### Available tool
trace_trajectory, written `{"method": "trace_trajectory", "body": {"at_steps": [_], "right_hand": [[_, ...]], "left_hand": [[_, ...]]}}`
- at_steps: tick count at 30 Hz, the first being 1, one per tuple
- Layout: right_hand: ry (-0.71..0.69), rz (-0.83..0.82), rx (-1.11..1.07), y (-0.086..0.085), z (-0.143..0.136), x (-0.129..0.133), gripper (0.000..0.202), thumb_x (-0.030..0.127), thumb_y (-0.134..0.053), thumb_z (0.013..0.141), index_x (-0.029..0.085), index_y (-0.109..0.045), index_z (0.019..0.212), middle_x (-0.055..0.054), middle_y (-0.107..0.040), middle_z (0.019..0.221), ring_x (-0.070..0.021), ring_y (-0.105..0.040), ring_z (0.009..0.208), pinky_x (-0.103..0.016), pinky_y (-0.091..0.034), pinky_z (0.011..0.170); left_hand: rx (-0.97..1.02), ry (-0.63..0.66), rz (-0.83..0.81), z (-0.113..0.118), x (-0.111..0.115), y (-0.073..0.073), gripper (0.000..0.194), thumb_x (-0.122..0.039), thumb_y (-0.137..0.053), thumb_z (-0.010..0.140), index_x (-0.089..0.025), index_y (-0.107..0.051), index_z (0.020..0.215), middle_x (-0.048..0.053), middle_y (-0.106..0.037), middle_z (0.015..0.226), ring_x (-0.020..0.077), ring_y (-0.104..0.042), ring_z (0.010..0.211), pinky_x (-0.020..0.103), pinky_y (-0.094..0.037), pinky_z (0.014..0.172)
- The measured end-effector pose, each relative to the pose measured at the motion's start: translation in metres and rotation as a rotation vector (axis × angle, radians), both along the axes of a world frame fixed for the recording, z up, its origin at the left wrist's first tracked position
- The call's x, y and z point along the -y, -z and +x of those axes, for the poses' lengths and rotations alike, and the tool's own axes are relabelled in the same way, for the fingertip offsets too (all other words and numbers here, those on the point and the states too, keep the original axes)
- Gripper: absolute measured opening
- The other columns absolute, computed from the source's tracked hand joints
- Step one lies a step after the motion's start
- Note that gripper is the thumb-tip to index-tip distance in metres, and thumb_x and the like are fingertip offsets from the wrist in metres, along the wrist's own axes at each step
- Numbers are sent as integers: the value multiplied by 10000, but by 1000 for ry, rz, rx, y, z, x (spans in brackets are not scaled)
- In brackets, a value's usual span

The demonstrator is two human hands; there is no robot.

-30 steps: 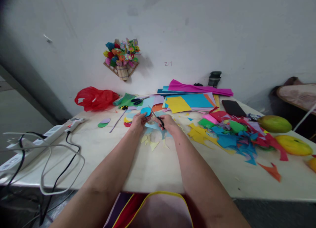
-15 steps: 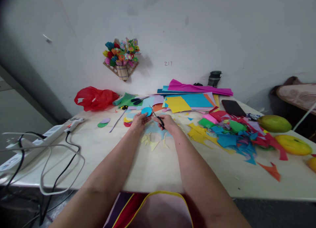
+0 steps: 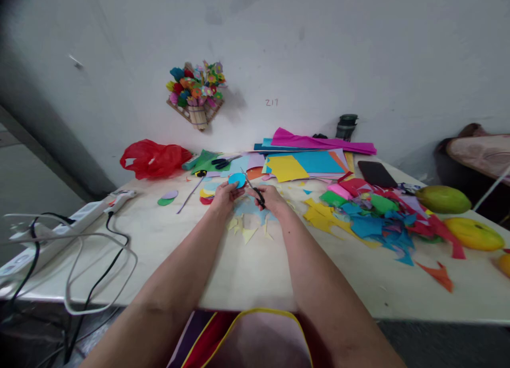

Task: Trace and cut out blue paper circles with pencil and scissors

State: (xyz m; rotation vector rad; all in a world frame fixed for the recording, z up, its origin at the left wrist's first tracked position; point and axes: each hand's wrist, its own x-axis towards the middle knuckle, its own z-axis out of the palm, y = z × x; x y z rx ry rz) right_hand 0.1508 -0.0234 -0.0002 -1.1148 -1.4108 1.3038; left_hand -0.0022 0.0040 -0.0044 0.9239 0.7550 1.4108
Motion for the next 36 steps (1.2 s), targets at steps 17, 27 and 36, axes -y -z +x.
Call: {"method": "trace_trajectory", "body": {"at_steps": [17,27,36], "right_hand": [[18,-3,-17,5,-1,-5,226,337,-668,633,151,-540,636,41,-494,422,-47,-395,308,-157,-296,303],[32,13,-15,5,0,-6,286,398,-658,644,146,-527,608,35,-484,416,-42,-374,300,-164,-273,288],[31,32,-13,0,-1,-2,237,335,-691,608,142,-556,627,46,-460,399,-40,-352,298,-166,-264,283]], "left_hand": [[4,-15,1,3,0,1,169,-165,-631,637,-101,-637,794,93,-689,739,190,-663,667,270,-498,634],[-9,-27,3,2,0,1,163,-176,-625,636,-111,-639,784,91,-691,733,204,-665,702,276,-498,642],[-19,-53,4,1,-1,2,169,-188,-634,629,-111,-642,779,99,-685,724,212,-664,709,270,-492,623]]}}
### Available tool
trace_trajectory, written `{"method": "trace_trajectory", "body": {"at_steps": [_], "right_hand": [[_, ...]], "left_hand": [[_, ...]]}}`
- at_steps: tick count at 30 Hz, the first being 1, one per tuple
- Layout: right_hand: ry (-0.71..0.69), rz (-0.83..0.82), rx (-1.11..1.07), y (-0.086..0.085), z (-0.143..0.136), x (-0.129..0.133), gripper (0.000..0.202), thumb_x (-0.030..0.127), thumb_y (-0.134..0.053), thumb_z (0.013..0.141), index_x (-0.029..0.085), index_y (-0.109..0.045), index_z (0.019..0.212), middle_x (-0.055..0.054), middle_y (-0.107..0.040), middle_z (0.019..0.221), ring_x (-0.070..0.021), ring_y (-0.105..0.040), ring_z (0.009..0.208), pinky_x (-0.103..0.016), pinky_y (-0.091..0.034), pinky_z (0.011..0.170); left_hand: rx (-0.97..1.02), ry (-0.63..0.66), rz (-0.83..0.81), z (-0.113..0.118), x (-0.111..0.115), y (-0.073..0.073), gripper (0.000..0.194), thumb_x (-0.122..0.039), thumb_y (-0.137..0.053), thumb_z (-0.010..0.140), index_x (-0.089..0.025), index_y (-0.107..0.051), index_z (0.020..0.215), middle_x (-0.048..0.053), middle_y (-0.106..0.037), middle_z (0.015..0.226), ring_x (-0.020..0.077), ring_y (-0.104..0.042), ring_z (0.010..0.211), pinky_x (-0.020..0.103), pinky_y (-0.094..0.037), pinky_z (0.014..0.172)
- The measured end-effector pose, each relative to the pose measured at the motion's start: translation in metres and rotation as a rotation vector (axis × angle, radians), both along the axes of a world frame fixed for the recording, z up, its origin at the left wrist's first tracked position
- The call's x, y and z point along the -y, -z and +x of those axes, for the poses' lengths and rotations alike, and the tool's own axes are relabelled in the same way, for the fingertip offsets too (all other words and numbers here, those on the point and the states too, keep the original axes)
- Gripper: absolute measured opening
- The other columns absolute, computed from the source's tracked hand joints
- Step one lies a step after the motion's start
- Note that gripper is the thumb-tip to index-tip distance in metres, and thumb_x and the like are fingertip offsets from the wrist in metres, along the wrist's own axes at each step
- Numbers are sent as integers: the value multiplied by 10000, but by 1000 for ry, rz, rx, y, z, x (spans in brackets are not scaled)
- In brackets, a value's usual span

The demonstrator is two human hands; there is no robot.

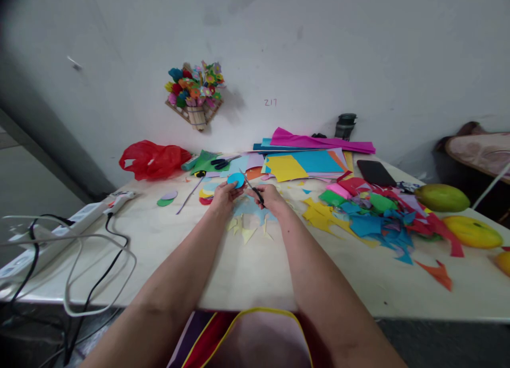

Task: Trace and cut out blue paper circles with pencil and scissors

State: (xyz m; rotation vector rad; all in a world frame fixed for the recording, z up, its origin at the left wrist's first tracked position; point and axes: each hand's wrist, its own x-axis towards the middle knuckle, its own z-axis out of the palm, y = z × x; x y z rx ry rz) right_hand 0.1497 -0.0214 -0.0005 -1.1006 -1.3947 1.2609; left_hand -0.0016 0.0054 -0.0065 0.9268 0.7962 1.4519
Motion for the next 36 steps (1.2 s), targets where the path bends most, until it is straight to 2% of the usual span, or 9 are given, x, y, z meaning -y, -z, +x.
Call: {"method": "trace_trajectory", "body": {"at_steps": [9,15,22,36], "right_hand": [[38,-3,10,-6,2,1,237,324,-694,596,139,-547,615,53,-451,386,-37,-347,297,-161,-264,289],[-20,-72,-19,-12,4,8,226,350,-640,669,142,-551,667,36,-490,419,-49,-385,301,-167,-282,292],[-54,-51,2,-15,6,13,249,379,-592,729,132,-560,717,18,-519,448,-57,-412,303,-170,-256,266],[-70,-10,-2,-11,3,12,268,395,-628,689,150,-527,646,21,-519,448,-53,-406,307,-169,-258,267]], "left_hand": [[23,-11,-14,-3,-2,0,200,-174,-637,629,-95,-629,812,117,-686,798,228,-664,744,286,-490,671],[-13,48,28,-5,0,0,179,-192,-642,645,-123,-632,810,96,-690,822,203,-661,763,281,-492,698],[-25,86,14,-3,7,-6,153,-159,-627,650,-116,-638,796,85,-687,747,192,-661,701,300,-498,721],[39,118,18,-3,4,-4,154,-118,-618,640,-110,-625,793,75,-680,747,186,-661,683,322,-506,735]]}}
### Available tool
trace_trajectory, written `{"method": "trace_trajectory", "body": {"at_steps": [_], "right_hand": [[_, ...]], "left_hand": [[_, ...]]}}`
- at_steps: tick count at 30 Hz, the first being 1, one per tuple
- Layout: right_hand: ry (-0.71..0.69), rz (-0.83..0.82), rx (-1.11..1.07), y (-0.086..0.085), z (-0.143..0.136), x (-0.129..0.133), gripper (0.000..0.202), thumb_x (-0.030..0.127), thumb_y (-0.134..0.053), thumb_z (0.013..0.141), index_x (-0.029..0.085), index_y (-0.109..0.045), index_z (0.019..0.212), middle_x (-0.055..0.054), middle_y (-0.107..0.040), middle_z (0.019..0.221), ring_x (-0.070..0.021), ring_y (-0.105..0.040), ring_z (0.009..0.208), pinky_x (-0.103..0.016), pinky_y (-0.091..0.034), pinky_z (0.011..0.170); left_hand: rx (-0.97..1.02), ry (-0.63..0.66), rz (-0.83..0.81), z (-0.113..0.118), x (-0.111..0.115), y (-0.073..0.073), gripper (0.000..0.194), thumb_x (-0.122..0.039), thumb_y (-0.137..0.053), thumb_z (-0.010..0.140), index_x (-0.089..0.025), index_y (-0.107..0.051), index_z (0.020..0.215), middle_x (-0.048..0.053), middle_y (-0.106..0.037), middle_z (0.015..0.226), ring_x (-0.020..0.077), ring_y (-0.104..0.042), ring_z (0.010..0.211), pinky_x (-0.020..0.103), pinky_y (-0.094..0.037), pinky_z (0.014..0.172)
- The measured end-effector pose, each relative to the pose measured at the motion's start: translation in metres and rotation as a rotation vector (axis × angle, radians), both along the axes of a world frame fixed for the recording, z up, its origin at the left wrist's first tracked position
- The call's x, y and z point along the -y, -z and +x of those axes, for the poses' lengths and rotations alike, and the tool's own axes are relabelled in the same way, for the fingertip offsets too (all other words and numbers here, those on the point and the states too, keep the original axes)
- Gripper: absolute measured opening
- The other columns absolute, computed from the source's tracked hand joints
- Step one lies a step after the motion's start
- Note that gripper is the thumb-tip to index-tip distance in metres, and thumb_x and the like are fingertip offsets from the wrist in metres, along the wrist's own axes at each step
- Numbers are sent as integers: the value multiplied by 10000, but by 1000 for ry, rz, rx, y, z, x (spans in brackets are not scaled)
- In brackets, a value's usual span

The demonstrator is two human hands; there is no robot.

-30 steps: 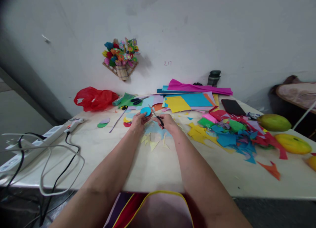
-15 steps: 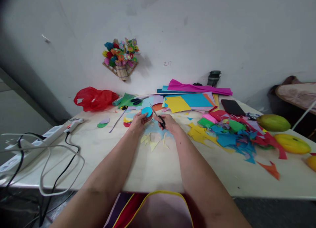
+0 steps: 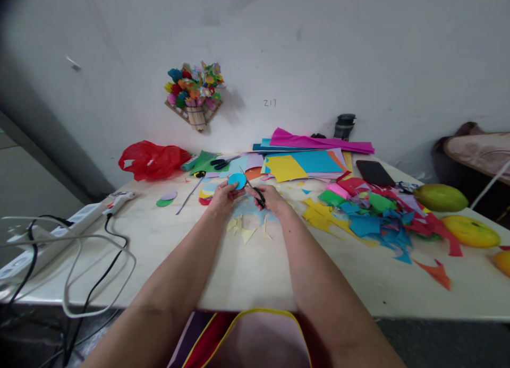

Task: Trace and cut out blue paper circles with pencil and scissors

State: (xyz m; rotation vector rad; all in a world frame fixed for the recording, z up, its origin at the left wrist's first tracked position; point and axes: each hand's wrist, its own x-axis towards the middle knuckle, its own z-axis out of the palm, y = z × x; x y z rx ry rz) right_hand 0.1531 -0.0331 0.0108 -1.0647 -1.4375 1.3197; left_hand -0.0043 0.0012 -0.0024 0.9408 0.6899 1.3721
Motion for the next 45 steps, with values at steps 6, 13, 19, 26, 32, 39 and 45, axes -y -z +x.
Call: {"method": "trace_trajectory", "body": {"at_steps": [6,13,19,26,32,39,45], "right_hand": [[-6,-3,9,1,1,-2,269,405,-616,697,143,-557,696,22,-518,449,-56,-411,305,-167,-252,262],[0,14,1,6,0,-6,267,384,-636,678,152,-513,624,24,-509,442,-51,-398,306,-166,-257,268],[4,-16,-8,7,0,-8,254,370,-647,665,156,-516,627,34,-500,431,-54,-397,301,-174,-271,278],[7,-18,4,2,-1,-3,261,405,-613,699,150,-561,694,30,-506,444,-53,-401,306,-171,-243,270],[10,-20,-3,2,-1,-3,273,413,-608,702,143,-570,713,28,-504,444,-56,-404,313,-170,-253,276],[8,-6,-1,5,0,-4,286,430,-616,691,152,-548,690,27,-510,455,-55,-405,317,-168,-268,286],[2,15,-19,12,1,-12,302,432,-641,666,156,-520,638,30,-498,455,-51,-400,319,-168,-285,302]], "left_hand": [[2,-6,-32,1,1,-2,118,-109,-616,644,-113,-617,762,73,-672,731,187,-660,658,332,-503,739],[-14,-10,-26,1,2,-3,127,-102,-598,640,-97,-623,765,83,-674,732,188,-660,663,321,-504,723],[-18,-5,-20,2,4,-4,147,-117,-609,632,-105,-624,779,83,-679,747,187,-659,677,333,-498,752],[-25,-20,-7,1,-1,1,135,-116,-608,635,-112,-630,768,79,-679,727,194,-660,680,345,-508,745],[-25,-16,3,1,-1,1,132,-118,-611,632,-118,-626,764,73,-679,724,190,-658,669,339,-513,733],[-23,-23,-22,2,2,-3,123,-114,-610,630,-115,-625,752,66,-672,701,187,-657,655,336,-509,737],[-32,-13,-12,1,1,-2,150,-123,-625,618,-109,-634,766,74,-679,727,182,-655,652,321,-512,724]]}}
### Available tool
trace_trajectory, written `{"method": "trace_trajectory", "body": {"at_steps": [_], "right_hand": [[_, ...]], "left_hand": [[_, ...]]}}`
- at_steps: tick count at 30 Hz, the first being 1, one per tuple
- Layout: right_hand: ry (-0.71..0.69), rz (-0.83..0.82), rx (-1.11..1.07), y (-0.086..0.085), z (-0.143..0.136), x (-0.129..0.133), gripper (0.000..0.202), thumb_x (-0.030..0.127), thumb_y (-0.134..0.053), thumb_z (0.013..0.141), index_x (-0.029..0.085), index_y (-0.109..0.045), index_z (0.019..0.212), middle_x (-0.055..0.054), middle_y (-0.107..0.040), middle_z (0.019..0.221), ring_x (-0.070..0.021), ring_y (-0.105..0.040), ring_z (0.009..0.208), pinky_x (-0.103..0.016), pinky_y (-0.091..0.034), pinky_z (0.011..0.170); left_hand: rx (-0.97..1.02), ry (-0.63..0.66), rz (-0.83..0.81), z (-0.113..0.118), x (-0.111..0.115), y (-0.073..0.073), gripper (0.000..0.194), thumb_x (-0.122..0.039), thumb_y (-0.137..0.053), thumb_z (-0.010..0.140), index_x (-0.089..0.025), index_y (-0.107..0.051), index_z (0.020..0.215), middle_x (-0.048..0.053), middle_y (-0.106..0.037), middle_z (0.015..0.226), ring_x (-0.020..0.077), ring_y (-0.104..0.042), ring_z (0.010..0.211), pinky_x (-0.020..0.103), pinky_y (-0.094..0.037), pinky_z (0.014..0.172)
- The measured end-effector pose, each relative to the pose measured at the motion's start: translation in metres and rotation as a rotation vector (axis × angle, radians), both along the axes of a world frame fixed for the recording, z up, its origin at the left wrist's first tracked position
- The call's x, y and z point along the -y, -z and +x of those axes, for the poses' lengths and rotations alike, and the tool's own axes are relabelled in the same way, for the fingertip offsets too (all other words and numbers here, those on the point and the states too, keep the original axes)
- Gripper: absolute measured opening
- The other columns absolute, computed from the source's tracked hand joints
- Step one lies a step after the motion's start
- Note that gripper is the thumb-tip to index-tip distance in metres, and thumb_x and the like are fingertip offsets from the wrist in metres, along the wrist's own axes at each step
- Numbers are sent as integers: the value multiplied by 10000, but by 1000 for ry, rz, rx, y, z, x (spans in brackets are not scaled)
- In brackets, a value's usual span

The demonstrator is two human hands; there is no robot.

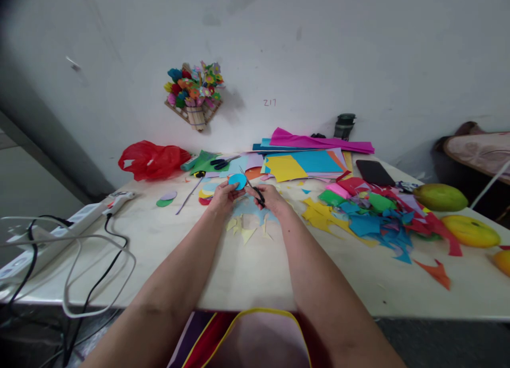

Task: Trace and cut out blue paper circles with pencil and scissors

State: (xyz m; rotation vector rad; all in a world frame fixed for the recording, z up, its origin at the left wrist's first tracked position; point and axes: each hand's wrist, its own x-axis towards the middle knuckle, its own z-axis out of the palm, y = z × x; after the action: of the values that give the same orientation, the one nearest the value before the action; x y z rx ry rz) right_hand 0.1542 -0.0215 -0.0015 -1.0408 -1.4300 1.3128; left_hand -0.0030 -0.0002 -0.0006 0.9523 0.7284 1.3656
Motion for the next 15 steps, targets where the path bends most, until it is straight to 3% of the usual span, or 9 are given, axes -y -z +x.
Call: {"method": "trace_trajectory", "body": {"at_steps": [7,15], "right_hand": [[7,9,-26,7,0,-8,266,390,-653,649,150,-540,626,33,-485,428,-54,-391,311,-174,-272,295],[28,17,-12,3,-1,-4,254,362,-681,623,147,-547,634,42,-470,418,-45,-371,316,-172,-272,297]], "left_hand": [[11,13,15,-1,-2,2,188,-136,-629,613,-94,-634,796,85,-680,748,189,-657,667,315,-508,703],[-7,-17,-3,-2,-3,3,202,-155,-642,616,-98,-628,809,96,-682,762,205,-661,690,331,-499,720]]}}
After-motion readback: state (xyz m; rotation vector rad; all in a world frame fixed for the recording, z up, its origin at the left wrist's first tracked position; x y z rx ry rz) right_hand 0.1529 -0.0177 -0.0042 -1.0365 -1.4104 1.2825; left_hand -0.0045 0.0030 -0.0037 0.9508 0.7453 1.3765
